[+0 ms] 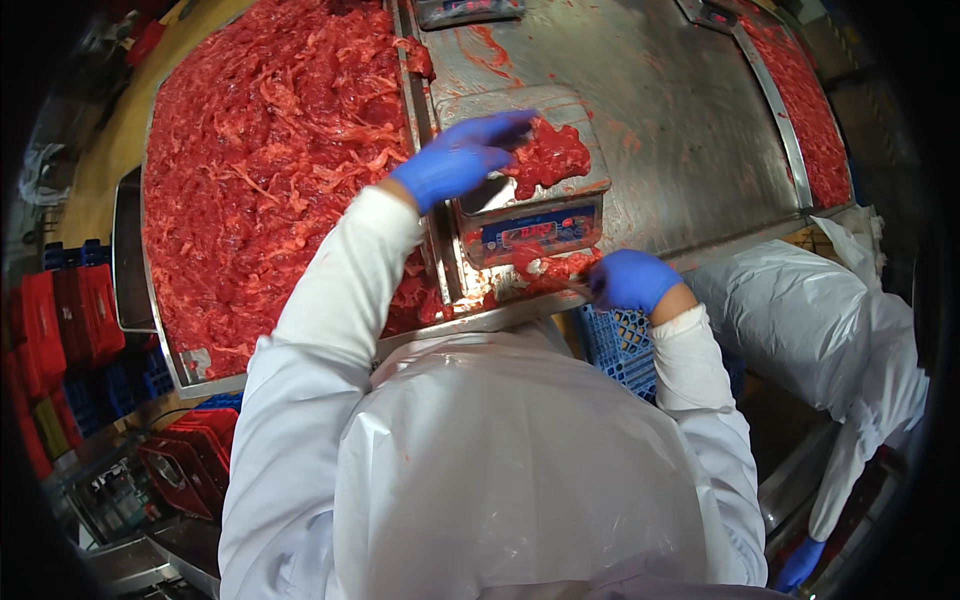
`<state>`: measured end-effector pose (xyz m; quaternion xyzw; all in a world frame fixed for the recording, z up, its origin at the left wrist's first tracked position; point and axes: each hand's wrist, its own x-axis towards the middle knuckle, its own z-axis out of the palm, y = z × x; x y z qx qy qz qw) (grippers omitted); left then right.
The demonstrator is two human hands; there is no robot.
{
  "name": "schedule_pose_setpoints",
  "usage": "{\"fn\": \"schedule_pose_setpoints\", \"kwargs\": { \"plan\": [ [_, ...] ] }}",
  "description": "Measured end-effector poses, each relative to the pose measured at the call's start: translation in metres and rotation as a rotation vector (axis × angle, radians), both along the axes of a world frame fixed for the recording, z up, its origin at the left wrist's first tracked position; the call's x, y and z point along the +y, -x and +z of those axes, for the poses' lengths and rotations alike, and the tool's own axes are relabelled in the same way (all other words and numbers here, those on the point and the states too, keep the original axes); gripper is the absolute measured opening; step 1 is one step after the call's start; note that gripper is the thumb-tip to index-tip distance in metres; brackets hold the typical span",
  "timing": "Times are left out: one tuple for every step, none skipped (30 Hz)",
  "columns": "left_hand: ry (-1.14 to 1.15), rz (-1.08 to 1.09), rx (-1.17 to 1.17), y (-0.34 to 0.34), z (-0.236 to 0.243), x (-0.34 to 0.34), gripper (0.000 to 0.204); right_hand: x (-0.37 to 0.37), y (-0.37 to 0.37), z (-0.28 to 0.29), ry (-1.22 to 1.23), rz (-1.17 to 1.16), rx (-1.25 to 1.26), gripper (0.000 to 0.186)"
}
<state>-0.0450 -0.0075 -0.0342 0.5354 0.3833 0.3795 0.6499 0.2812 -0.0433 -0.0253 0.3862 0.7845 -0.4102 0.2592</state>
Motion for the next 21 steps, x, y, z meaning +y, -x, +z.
{"fn": "schedule_pose_setpoints", "kwargs": {
  "plan": [
    [-0.066,0.126,0.162,0.021,0.005,-0.009,0.062,0.001,-0.005,0.008,-0.008,-0.035,-0.005,0.019],
    [0.033,0.251,0.142,0.044,0.003,-0.022,0.062,0.004,-0.007,0.019,-0.017,-0.068,-0.011,0.016],
    [-0.077,0.37,0.3,0.07,-0.011,-0.037,0.061,0.008,0.001,0.034,0.096,-0.106,0.108,0.022],
    [0.016,0.463,0.322,0.084,-0.011,-0.052,0.055,0.002,0.018,0.039,0.048,-0.138,0.334,0.03],
    [0.077,0.484,0.358,0.102,-0.028,-0.067,0.055,-0.007,0.044,0.041,-0.002,-0.169,0.561,0.038],
    [0.108,0.445,0.444,0.105,-0.035,-0.083,0.055,-0.015,0.071,0.032,-0.086,-0.156,0.768,0.045],
    [0.131,0.413,0.527,0.102,-0.036,-0.102,0.055,-0.017,0.099,0.024,-0.18,-0.132,0.974,0.052],
    [0.015,0.321,0.856,0.095,-0.033,-0.123,0.056,-0.005,0.125,0.031,-0.007,-0.024,0.733,0.058],
    [-0.092,0.254,1.062,0.09,-0.053,-0.147,0.058,0.001,0.134,0.01,-0.16,-0.043,0.776,0.059],
    [0.007,0.095,1.193,0.071,-0.037,-0.16,0.061,0.019,0.139,-0.018,-0.16,-0.221,0.761,0.058],
    [0.024,-0.026,1.228,0.061,-0.042,-0.177,0.058,0.051,0.129,-0.053,-0.489,-0.287,0.82,0.055],
    [-0.039,-0.035,1.434,0.042,-0.036,-0.193,0.049,0.083,0.112,-0.048,-0.538,-0.434,0.733,0.053],
    [-0.043,-0.01,1.444,0.04,-0.042,-0.201,0.044,0.112,0.088,-0.061,-0.572,-0.689,0.796,0.051],
    [-0.056,0.012,1.448,0.042,-0.055,-0.203,0.04,0.144,0.046,-0.084,-0.501,-0.831,0.822,0.053],
    [-0.072,0.042,1.437,0.048,-0.067,-0.201,0.039,0.167,-0.002,-0.116,-0.433,-0.972,0.845,0.054],
    [-0.082,0.076,1.416,0.057,-0.081,-0.199,0.038,0.158,-0.046,-0.163,-0.526,-1.065,0.784,0.058],
    [-0.063,0.127,1.407,0.062,-0.09,-0.202,0.036,0.129,-0.065,-0.169,-0.727,-0.947,0.21,0.066],
    [-0.032,0.162,1.409,0.063,-0.083,-0.193,0.028,0.097,-0.068,-0.164,-0.895,-0.807,0.189,0.07],
    [-0.017,0.18,1.352,0.075,-0.097,-0.186,0.023,0.076,-0.059,-0.16,-0.89,-0.848,0.138,0.071],
    [0.002,0.193,1.3,0.089,-0.112,-0.179,0.019,0.055,-0.04,-0.128,-0.659,-0.913,0.251,0.07],
    [0.047,0.151,1.143,0.094,-0.095,-0.161,0.013,0.032,-0.031,-0.111,-0.504,-0.955,0.316,0.069]
  ]
}}
